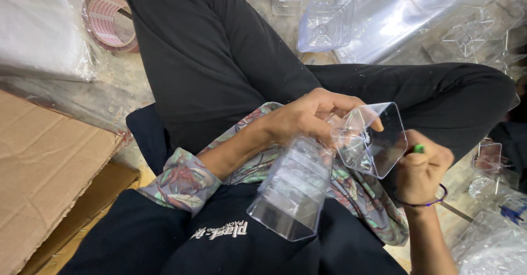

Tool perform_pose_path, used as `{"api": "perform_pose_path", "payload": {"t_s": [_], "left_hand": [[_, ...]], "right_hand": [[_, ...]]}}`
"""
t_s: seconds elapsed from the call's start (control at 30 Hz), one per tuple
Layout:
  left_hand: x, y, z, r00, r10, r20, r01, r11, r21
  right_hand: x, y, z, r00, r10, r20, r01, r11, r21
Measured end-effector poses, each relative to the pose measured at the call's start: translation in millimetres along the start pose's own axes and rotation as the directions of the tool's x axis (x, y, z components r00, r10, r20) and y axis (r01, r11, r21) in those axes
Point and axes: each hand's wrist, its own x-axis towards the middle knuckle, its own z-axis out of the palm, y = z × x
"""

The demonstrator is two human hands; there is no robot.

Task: The person sits on the floor and uses a green utility knife to trim excess plastic from small clear plastic boxes, working on one box at a time on their lap and setting trimmed boxes aside.

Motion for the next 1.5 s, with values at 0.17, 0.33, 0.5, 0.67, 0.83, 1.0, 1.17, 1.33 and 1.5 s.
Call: {"api": "perform_pose_path", "payload": {"t_s": [0.17, 0.33, 0.5, 0.67, 0.83, 1.0, 1.17, 1.33, 1.5], "left_hand": [[1.1, -4.0, -0.7, 0.999, -0.012, -0.033, 0.013, 1.000, 0.024], [2.7, -8.5, -4.4, 0.998, -0.007, -0.059, 0.015, 0.991, 0.133], [4.1, -12.5, -5.8, 0.993, 0.026, -0.111, 0.011, 0.946, 0.323], [2.3, -12.4, -9.6, 0.990, 0.041, -0.135, 0.012, 0.928, 0.373], [3.8, -15.1, -9.6, 0.991, 0.031, -0.127, 0.018, 0.929, 0.368], [1.5, -16.0, -10.5, 0.999, 0.008, -0.045, -0.001, 0.989, 0.150], [0.6, -16.9, -11.5, 0.993, -0.085, 0.076, 0.091, 0.992, -0.084], [3.3, -22.8, -10.3, 0.980, -0.145, 0.133, 0.163, 0.977, -0.137], [7.2, -27.5, -13.5, 0.973, -0.152, 0.171, 0.186, 0.961, -0.207]], "right_hand": [[1.2, -10.3, -9.4, 0.996, 0.014, -0.091, -0.017, 0.999, -0.037], [13.9, -43.8, -6.0, 0.997, 0.080, 0.000, -0.080, 0.986, -0.148], [28.2, -76.2, 11.7, 0.997, 0.060, -0.048, -0.075, 0.902, -0.425], [30.2, -90.2, 8.4, 0.995, -0.071, -0.075, 0.014, 0.814, -0.580], [24.6, -75.8, 4.5, 0.987, 0.072, -0.143, -0.126, 0.899, -0.420], [29.6, -62.8, -1.4, 0.991, 0.067, 0.116, -0.044, 0.980, -0.196], [34.7, -63.0, -3.9, 0.940, 0.007, 0.341, 0.080, 0.967, -0.240], [40.2, -67.3, -5.4, 0.938, -0.009, 0.345, 0.179, 0.868, -0.464], [40.5, -61.6, -4.5, 0.933, -0.071, 0.352, 0.262, 0.805, -0.533]]}}
